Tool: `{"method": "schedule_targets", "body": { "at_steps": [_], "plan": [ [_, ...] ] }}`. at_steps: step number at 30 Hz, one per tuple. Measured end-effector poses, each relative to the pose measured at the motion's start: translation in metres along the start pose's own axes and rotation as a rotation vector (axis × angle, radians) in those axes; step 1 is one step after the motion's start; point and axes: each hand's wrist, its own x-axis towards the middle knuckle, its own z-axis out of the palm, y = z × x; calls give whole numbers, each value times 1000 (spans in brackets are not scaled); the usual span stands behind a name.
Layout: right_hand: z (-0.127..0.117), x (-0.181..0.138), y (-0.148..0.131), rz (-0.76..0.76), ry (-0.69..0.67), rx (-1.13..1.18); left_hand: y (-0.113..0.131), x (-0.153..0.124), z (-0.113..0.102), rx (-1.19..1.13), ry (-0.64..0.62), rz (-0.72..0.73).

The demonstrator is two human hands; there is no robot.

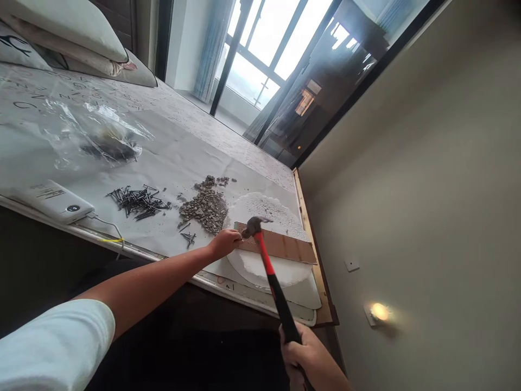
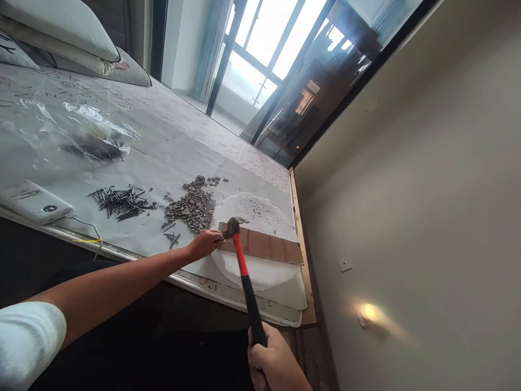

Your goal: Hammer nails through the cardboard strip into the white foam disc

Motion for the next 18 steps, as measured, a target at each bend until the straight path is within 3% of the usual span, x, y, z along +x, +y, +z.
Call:
{"method": "schedule_targets", "body": {
  "at_steps": [6,12,18],
  "plan": [
    [-2,-5,-4,-71,54,-13,2,1,-1,-16,-4,28],
    [3,0,-5,-37,-38,-24,1,-1,1,-95,-8,-38],
    [3,-5,-10,-54,12,19,4,-2,-2,-85,15,-16]
  ]
}}
